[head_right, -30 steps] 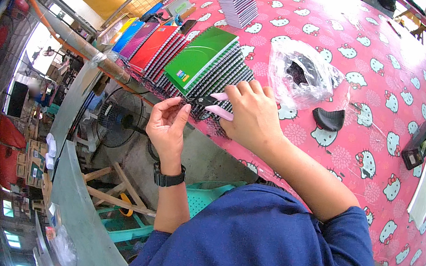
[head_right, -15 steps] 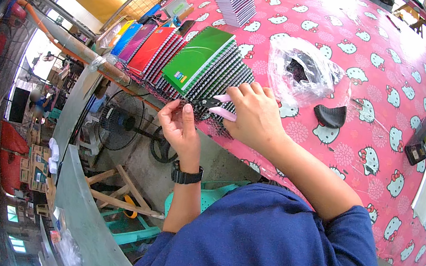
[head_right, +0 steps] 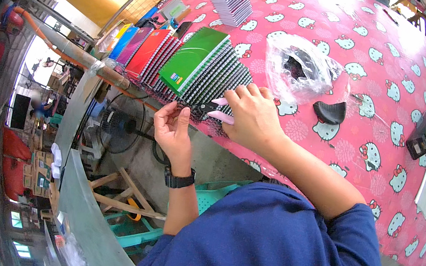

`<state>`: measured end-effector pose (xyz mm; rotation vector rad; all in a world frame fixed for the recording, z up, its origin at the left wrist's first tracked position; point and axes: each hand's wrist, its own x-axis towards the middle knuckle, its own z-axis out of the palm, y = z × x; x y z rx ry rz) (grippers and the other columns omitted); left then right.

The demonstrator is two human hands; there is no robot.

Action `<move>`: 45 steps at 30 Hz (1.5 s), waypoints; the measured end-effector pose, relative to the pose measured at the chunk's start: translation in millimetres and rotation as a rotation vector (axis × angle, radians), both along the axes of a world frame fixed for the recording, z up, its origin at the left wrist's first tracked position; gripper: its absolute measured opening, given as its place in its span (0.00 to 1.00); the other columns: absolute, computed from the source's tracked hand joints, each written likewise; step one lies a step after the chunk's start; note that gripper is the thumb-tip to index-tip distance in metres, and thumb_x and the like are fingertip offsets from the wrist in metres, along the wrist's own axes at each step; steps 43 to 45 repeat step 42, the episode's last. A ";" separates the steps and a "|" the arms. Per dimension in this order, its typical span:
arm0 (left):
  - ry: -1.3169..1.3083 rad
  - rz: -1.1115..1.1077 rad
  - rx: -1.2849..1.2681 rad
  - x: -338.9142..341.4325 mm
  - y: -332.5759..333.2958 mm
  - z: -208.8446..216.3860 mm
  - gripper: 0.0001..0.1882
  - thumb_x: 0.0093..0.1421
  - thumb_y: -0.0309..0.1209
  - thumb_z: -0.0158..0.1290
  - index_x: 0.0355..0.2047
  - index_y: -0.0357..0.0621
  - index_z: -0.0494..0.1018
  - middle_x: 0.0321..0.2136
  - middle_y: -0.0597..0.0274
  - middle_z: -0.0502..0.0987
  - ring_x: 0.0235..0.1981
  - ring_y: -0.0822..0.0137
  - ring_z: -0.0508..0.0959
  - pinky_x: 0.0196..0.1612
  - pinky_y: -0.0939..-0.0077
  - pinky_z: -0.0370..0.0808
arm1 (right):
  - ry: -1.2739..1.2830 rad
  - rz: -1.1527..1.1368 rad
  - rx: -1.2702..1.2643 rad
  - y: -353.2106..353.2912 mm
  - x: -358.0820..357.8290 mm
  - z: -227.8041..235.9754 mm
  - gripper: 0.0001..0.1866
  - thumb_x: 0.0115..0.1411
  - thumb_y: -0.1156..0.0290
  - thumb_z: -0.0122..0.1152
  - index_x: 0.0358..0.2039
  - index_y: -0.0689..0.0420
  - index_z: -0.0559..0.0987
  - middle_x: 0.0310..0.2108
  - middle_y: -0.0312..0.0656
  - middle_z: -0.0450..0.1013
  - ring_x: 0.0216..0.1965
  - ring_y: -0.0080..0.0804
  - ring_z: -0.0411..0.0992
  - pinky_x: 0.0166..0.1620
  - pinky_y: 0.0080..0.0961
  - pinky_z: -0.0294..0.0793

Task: The person prepares notebooks for packaging by wrapping them in plastic, walking to a packing station, and using shears to trim excess plastic from the spiral bindings of several notebooks.

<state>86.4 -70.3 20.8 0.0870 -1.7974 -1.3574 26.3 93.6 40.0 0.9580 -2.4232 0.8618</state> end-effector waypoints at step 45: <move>-0.069 -0.010 -0.089 2.5 -2.3 -1.3 0.13 0.54 0.21 0.56 0.40 0.33 0.68 0.39 0.57 0.71 0.38 0.71 0.73 0.36 0.81 0.77 | -0.336 0.083 0.091 -1.1 1.4 -2.0 0.16 0.42 0.63 0.63 0.32 0.55 0.74 0.30 0.43 0.71 0.40 0.40 0.70 0.42 0.36 0.68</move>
